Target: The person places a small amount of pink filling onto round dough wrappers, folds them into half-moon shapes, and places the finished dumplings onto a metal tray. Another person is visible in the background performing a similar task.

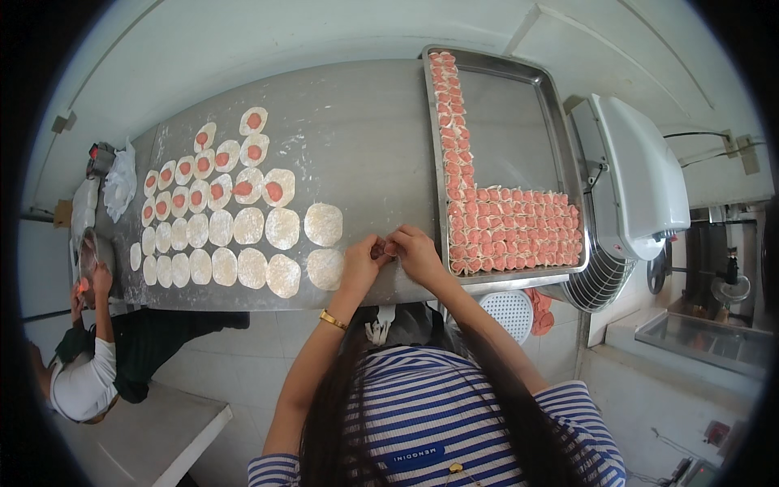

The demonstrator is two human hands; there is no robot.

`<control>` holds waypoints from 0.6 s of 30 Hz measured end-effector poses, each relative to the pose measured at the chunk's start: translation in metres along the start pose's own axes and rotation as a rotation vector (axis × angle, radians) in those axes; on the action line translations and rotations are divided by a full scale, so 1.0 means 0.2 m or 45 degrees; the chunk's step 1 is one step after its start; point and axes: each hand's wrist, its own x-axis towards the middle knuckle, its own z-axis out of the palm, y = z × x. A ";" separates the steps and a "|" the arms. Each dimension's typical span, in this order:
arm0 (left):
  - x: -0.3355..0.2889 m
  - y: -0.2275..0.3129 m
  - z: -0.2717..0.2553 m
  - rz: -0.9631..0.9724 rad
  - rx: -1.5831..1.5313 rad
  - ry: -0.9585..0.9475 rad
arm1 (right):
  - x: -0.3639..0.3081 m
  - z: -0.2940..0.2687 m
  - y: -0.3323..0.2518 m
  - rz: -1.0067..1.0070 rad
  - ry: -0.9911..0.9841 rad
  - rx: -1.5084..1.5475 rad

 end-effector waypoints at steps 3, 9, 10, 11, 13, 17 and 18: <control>0.00 0.00 -0.01 0.005 -0.035 -0.016 | 0.00 -0.02 -0.02 -0.001 0.087 0.096; 0.00 -0.01 0.01 0.036 0.011 0.023 | -0.02 -0.01 -0.03 0.075 0.031 0.011; 0.00 0.00 0.01 0.040 0.046 0.010 | -0.02 -0.01 -0.03 0.074 0.042 0.031; 0.01 0.00 0.01 0.042 0.036 0.004 | -0.01 -0.02 -0.03 0.074 0.053 0.050; 0.00 -0.01 0.00 0.042 0.022 -0.005 | -0.01 -0.02 -0.03 0.056 0.080 0.056; 0.00 0.01 0.00 0.045 0.060 -0.001 | -0.02 -0.02 -0.01 0.004 0.069 0.022; 0.00 0.01 0.00 0.043 0.064 -0.004 | -0.02 -0.01 0.00 -0.010 0.046 0.024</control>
